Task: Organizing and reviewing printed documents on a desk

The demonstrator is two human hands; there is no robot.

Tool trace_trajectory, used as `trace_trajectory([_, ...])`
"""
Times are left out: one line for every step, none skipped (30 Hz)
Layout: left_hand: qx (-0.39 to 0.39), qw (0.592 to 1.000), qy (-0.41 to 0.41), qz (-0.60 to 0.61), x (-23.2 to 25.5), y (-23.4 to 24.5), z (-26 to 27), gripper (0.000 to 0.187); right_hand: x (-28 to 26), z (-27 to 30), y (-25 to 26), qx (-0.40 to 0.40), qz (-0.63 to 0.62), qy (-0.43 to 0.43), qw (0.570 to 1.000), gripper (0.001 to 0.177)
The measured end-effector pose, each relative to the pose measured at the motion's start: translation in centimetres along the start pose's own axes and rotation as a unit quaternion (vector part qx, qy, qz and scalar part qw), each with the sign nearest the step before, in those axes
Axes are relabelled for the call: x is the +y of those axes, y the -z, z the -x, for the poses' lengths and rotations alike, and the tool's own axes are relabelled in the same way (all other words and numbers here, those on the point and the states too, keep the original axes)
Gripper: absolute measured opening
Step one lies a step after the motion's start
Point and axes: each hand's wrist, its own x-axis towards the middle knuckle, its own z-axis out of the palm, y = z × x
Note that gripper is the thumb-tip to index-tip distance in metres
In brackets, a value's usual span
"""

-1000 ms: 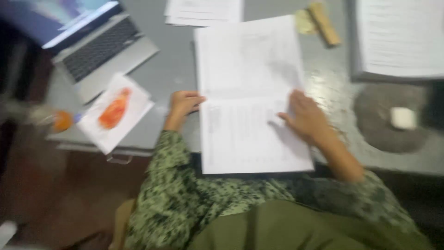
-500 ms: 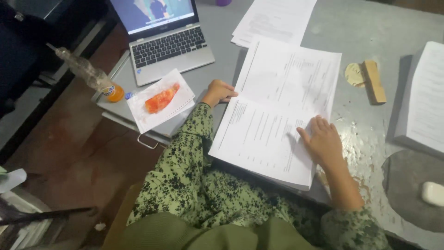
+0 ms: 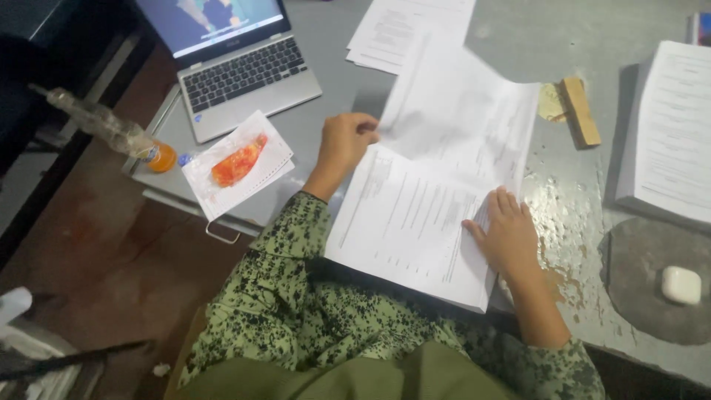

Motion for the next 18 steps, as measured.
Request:
trace_trajectory([0.006,1.0,0.006,-0.002,1.0,0.8,0.8,0.027,-0.6,0.0,0.5,0.0,-0.001,0.008,1.0,0.081])
trace_trajectory([0.014,1.0,-0.013,0.002,2.2,1.5,1.6,0.025,-1.1,0.0,1.1,0.0,-0.002,0.002,1.0,0.079])
trace_trajectory([0.022,0.999,-0.037,0.005,3.5,2.2,1.8,0.023,-1.6,-0.1,1.7,0.004,-0.003,-0.01,1.0,0.077])
trace_trajectory([0.026,0.999,-0.037,0.004,2.7,2.1,1.6,0.023,-1.5,-0.3,0.8,0.007,-0.003,-0.007,1.0,0.077])
trace_trajectory([0.024,0.999,-0.013,0.021,2.1,2.0,1.2,0.023,-1.4,-0.5,0.0,0.017,0.006,-0.008,1.0,0.079])
trace_trajectory([0.021,0.999,0.011,0.039,1.4,1.8,0.8,0.023,-1.3,-0.8,-0.9,0.026,0.016,-0.009,0.999,0.081])
trace_trajectory([0.021,0.999,0.014,0.04,-1.7,0.4,-0.6,0.023,-1.5,-1.3,-1.0,0.024,0.017,-0.007,1.0,0.081])
trace_trajectory([-0.007,0.993,0.084,0.083,-4.8,-1.0,-2.0,0.026,-1.8,-1.9,-1.1,0.028,0.028,-0.007,0.999,0.08])
trace_trajectory([-0.032,0.98,0.151,0.126,-7.9,-2.4,-3.7,0.029,-2.0,-2.7,-1.1,0.035,0.04,-0.006,0.999,0.079])
trace_trajectory([-0.03,0.98,0.153,0.127,-7.0,-1.2,-2.7,0.029,-1.6,-3.2,-1.5,0.036,0.042,-0.003,0.998,0.079])
trace_trajectory([-0.058,0.945,0.229,0.225,-6.0,0.1,-2.2,0.036,-1.2,-4.0,-1.9,0.021,0.04,0.008,0.999,0.082])
trace_trajectory([-0.086,0.895,0.301,0.318,-4.9,1.4,-1.7,0.043,-0.8,-4.9,-2.2,0.007,0.039,0.018,0.999,0.084])
trace_trajectory([-0.086,0.896,0.297,0.318,-5.3,1.4,-2.3,0.043,-0.5,-5.8,-2.5,0.01,0.039,0.017,0.999,0.084])
trace_trajectory([-0.091,0.897,0.3,0.311,-5.7,1.3,-3.1,0.044,-0.1,-6.7,-2.7,-0.01,0.043,0.024,0.999,0.087])
trace_trajectory([-0.101,0.896,0.308,0.304,-6.1,0.8,-3.2,0.045,0.4,-6.9,-3.2,-0.036,0.047,0.029,0.998,0.089])
trace_trajectory([-0.106,0.895,0.308,0.304,-7.7,0.1,-4.6,0.045,0.4,-7.6,-3.0,-0.039,0.047,0.025,0.998,0.089])
trace_trajectory([-0.126,0.894,0.308,0.299,-9.4,-1.0,-5.4,0.046,0.4,-7.7,-3.0,-0.047,0.047,0.029,0.997,0.085])
trace_trajectory([-0.145,0.893,0.308,0.295,-11.0,-2.2,-6.2,0.046,0.5,-7.8,-3.0,-0.055,0.047,0.033,0.997,0.083])
